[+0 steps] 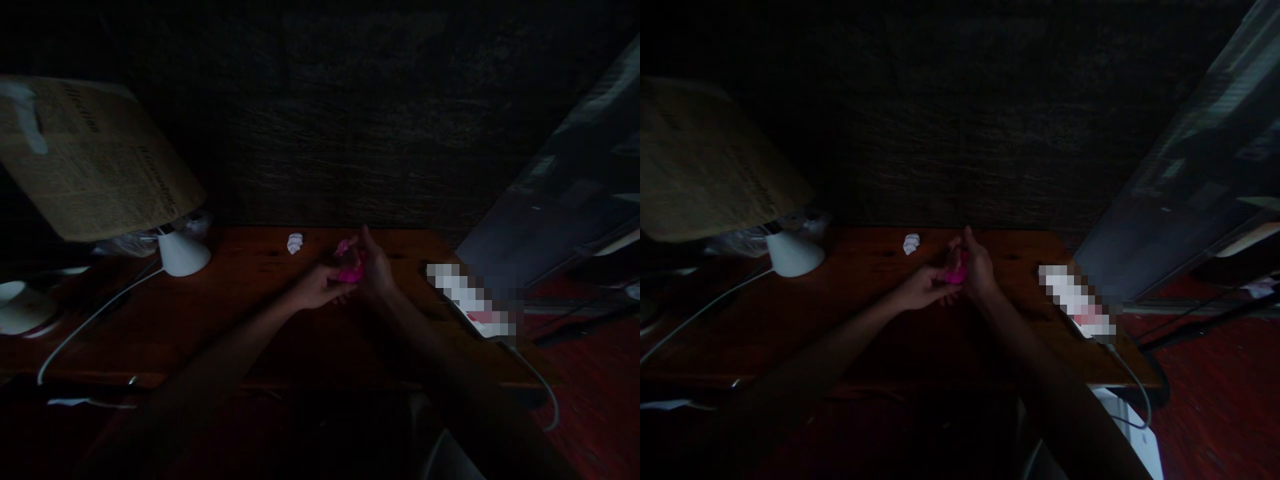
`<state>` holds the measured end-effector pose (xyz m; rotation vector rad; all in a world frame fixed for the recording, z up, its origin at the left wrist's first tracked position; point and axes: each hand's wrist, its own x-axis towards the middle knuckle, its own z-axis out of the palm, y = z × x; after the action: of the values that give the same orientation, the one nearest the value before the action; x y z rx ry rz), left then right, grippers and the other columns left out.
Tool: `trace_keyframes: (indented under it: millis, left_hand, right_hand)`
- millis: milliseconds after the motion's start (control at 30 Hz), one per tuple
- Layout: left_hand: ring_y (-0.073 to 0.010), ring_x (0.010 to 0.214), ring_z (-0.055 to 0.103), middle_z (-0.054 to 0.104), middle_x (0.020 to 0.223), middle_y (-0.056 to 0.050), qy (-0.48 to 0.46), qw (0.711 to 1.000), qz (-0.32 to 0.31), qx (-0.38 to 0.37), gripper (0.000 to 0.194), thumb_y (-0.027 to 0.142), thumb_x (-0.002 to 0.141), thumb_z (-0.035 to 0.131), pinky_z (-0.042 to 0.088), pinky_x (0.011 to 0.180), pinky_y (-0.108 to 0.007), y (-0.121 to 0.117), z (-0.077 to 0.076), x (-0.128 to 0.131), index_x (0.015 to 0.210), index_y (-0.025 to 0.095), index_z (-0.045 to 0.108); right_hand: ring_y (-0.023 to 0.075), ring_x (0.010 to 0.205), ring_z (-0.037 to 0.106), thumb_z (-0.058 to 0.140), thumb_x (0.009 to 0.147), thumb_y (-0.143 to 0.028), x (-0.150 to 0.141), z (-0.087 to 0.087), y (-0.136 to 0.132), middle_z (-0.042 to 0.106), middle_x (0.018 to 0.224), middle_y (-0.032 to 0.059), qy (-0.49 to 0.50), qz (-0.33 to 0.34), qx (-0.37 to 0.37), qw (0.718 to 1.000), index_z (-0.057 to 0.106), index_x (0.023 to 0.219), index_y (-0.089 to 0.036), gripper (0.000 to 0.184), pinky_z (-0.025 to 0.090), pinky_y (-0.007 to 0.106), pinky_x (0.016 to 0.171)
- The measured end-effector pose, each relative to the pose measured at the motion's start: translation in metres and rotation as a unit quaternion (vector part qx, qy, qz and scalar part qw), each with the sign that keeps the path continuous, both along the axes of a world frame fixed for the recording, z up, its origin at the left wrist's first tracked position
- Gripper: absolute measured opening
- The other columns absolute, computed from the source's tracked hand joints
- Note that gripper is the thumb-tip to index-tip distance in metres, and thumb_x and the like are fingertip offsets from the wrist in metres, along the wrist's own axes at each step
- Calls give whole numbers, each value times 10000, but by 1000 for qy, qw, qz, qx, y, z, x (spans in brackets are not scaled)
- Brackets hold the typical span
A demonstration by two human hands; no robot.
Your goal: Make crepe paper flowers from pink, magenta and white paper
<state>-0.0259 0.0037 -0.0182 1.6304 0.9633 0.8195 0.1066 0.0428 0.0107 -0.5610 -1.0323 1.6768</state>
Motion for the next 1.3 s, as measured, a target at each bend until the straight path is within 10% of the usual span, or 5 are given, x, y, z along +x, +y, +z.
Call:
trace_keyframes:
  millis: [167, 400, 600, 933, 1300]
  left_hand:
    - [-92, 449, 567, 625, 589, -8, -19, 999, 15, 26, 372, 482, 848, 639, 445, 445, -209, 1, -2, 0, 734, 131, 595]
    - [-161, 760, 678, 740, 869, -70, -7, 999, -7, 43, 187, 295, 802, 710, 526, 702, -277, 1, -8, 7, 900, 135, 701]
    - [-212, 1016, 654, 711, 1086, -65, -137, 990, 43, 5, 504, 100, 641, 793, 497, 893, -328, 1, 0, 5, 1118, 206, 670]
    - [-108, 560, 577, 637, 629, -11, -201, 976, 51, -66, 261, 363, 745, 774, 431, 557, -219, 3, 15, -4, 782, 139, 646]
    - [-33, 278, 205, 237, 344, 100, -363, 885, 219, -195, 605, 356, 825, 708, 152, 332, -194, 6, 30, -13, 477, 202, 238]
  right_hand:
    - [97, 571, 605, 621, 839, -608, 3, 8, 0, 681, 693, -19, 51, -13, -34, 998, 662, 842, -218, 392, 496, 228, 567]
    - [113, 363, 292, 322, 930, -674, 7, 4, -6, 256, 371, -38, -56, -19, 23, 998, 372, 427, -245, 662, 284, 280, 416]
    - [151, 578, 566, 327, 891, -744, -5, 3, -21, 547, 517, 6, -267, -74, 202, 939, 631, 631, -215, 663, 446, 283, 612]
    - [144, 559, 584, 331, 911, -699, 26, 15, 1, 619, 589, 19, -194, -324, 155, 913, 651, 740, -178, 635, 444, 269, 570]
    - [125, 452, 512, 351, 847, -793, 14, 12, -8, 529, 458, 3, -241, -254, 165, 922, 596, 578, -189, 706, 407, 253, 490]
